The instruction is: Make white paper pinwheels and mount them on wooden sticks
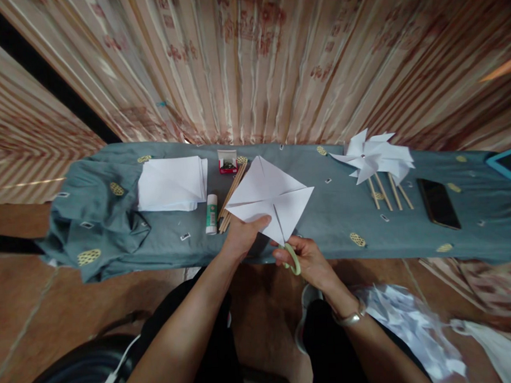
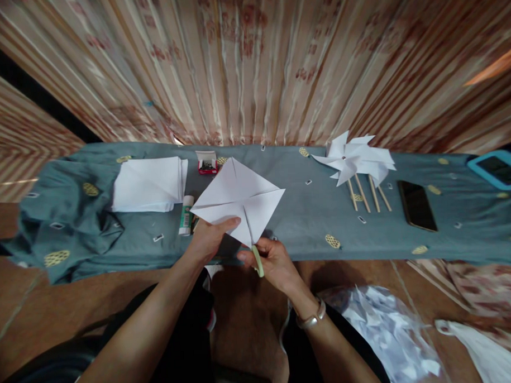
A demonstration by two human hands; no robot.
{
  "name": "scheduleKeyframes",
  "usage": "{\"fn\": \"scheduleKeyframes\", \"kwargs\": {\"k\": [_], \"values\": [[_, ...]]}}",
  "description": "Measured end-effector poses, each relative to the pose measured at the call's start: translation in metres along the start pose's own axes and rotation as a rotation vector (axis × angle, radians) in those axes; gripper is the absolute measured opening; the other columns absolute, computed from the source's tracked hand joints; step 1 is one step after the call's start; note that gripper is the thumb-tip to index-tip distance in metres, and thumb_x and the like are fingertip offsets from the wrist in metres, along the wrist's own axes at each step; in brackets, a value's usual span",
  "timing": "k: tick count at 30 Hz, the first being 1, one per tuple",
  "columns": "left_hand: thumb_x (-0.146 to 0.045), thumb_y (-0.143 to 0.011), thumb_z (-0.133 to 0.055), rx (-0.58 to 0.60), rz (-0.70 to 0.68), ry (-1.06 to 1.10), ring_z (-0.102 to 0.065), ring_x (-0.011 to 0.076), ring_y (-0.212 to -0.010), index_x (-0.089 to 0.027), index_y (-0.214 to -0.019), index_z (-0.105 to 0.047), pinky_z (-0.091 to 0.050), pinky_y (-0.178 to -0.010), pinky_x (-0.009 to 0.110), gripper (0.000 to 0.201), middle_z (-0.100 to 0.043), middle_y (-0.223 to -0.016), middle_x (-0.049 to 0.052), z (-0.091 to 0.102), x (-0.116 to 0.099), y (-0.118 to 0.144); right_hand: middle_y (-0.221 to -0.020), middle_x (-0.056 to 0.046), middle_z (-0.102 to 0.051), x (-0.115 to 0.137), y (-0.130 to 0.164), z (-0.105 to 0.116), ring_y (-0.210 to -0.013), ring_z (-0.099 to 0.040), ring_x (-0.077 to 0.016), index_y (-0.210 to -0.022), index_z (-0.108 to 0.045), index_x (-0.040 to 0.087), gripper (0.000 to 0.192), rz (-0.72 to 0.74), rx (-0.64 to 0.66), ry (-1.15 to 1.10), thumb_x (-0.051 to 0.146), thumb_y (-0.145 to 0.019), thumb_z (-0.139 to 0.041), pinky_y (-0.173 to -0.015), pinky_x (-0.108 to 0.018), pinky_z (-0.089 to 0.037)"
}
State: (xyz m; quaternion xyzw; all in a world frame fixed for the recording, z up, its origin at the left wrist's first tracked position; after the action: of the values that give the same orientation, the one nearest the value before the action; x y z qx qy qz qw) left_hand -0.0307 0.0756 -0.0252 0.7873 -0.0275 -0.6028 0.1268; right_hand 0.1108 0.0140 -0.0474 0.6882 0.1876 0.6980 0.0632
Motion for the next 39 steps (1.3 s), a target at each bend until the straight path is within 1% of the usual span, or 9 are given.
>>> {"fn": "scheduleKeyframes", "kwargs": {"k": [6, 13, 16, 20, 22, 25, 30, 34, 39], "values": [[-0.020, -0.050, -0.079, 0.012, 0.006, 0.023, -0.068, 0.0249, -0.090, -0.014, -0.102, -0.064, -0.052, -0.088, 0.041, 0.054, -0.073, -0.102, 0.010, -0.0015, 0.0000, -0.0005, -0.053, 0.003, -0.058, -0.0008, -0.0004, -0.0013, -0.048, -0.043, -0.0077, -0.066, -0.066, 0.016, 0.043, -0.026, -0.025, -0.045, 0.054, -0.054, -0.083, -0.046, -0.022, -0.033], [-0.020, -0.050, -0.079, 0.023, 0.004, 0.036, -0.068, 0.0262, -0.090, -0.015, -0.101, -0.065, -0.052, -0.088, 0.043, 0.053, -0.073, -0.103, 0.010, -0.0015, -0.0003, -0.0008, -0.054, 0.003, -0.059, -0.0020, -0.0007, -0.0009, -0.049, -0.045, -0.0082, -0.066, -0.067, 0.016, 0.041, -0.009, -0.021, -0.048, 0.052, -0.056, -0.083, -0.047, -0.022, -0.034], [-0.020, -0.050, -0.080, 0.012, -0.006, 0.025, -0.068, 0.0258, -0.092, -0.015, -0.104, -0.065, -0.051, -0.089, 0.042, 0.057, -0.073, -0.105, 0.011, -0.0003, -0.0004, -0.0007, -0.053, 0.002, -0.059, -0.0037, -0.0011, -0.0002, -0.049, -0.046, -0.0088, -0.065, -0.068, 0.016, 0.042, -0.020, -0.028, -0.042, 0.055, -0.055, -0.082, -0.046, -0.022, -0.035], [-0.021, -0.050, -0.079, -0.001, 0.000, 0.004, -0.067, 0.0251, -0.093, -0.014, -0.102, -0.066, -0.051, -0.089, 0.041, 0.054, -0.072, -0.106, 0.011, 0.0007, 0.0014, -0.0008, -0.052, 0.002, -0.060, -0.0012, -0.0008, -0.0012, -0.048, -0.045, -0.0084, -0.070, -0.071, 0.016, 0.043, -0.014, -0.026, -0.031, 0.055, -0.056, -0.082, -0.046, -0.022, -0.036], [-0.021, -0.050, -0.079, -0.008, -0.002, -0.001, -0.067, 0.0252, -0.094, -0.014, -0.101, -0.066, -0.050, -0.089, 0.041, 0.053, -0.072, -0.107, 0.011, 0.0011, 0.0018, -0.0012, -0.051, 0.002, -0.060, -0.0005, -0.0005, -0.0021, -0.047, -0.045, -0.0080, -0.069, -0.071, 0.016, 0.042, -0.023, -0.029, -0.037, 0.054, -0.055, -0.083, -0.046, -0.022, -0.035], [-0.020, -0.049, -0.079, -0.014, 0.004, -0.004, -0.067, 0.0250, -0.092, -0.014, -0.100, -0.066, -0.050, -0.089, 0.041, 0.053, -0.072, -0.103, 0.010, 0.0015, 0.0026, -0.0019, -0.050, 0.003, -0.059, -0.0011, -0.0003, -0.0025, -0.045, -0.046, -0.0078, -0.066, -0.070, 0.016, 0.042, -0.046, -0.046, -0.071, 0.053, -0.051, -0.085, -0.045, -0.022, -0.036], [-0.021, -0.048, -0.080, -0.010, 0.015, 0.008, -0.067, 0.0244, -0.089, -0.015, -0.099, -0.065, -0.050, -0.088, 0.041, 0.054, -0.073, -0.098, 0.008, 0.0010, 0.0027, -0.0020, -0.049, 0.002, -0.060, -0.0036, -0.0004, -0.0024, -0.044, -0.048, -0.0085, -0.068, -0.070, 0.016, 0.045, -0.067, -0.049, -0.066, 0.055, -0.050, -0.085, -0.045, -0.022, -0.037], [-0.023, -0.048, -0.080, 0.032, 0.012, 0.018, -0.067, 0.0237, -0.086, -0.015, -0.091, -0.067, -0.050, -0.086, 0.040, 0.045, -0.073, -0.092, 0.007, -0.0033, 0.0013, -0.0017, -0.051, 0.003, -0.062, -0.0048, 0.0000, -0.0041, -0.044, -0.049, -0.0082, -0.074, -0.069, 0.016, 0.049, -0.071, -0.013, -0.080, 0.057, -0.051, -0.084, -0.045, -0.021, -0.037], [-0.023, -0.049, -0.080, 0.009, -0.032, 0.068, -0.066, 0.0234, -0.087, -0.015, -0.097, -0.068, -0.050, -0.087, 0.039, 0.050, -0.073, -0.093, 0.007, -0.0002, -0.0006, -0.0080, -0.058, 0.003, -0.063, -0.0078, 0.0058, -0.0070, -0.050, -0.051, -0.0081, -0.083, -0.067, 0.015, 0.048, -0.084, 0.121, -0.023, 0.050, -0.055, -0.085, -0.048, -0.020, -0.037]]}}
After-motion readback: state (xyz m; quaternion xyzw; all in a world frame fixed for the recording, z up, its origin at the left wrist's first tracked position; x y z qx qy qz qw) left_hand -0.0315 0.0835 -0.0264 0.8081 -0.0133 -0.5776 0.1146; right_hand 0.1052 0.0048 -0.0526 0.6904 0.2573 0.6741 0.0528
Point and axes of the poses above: each hand's wrist, its own y-axis away from the middle knuckle, its own z-axis out of the back of the hand, x = y × z, the point moved 8 cm from there along -y, towards the middle knuckle
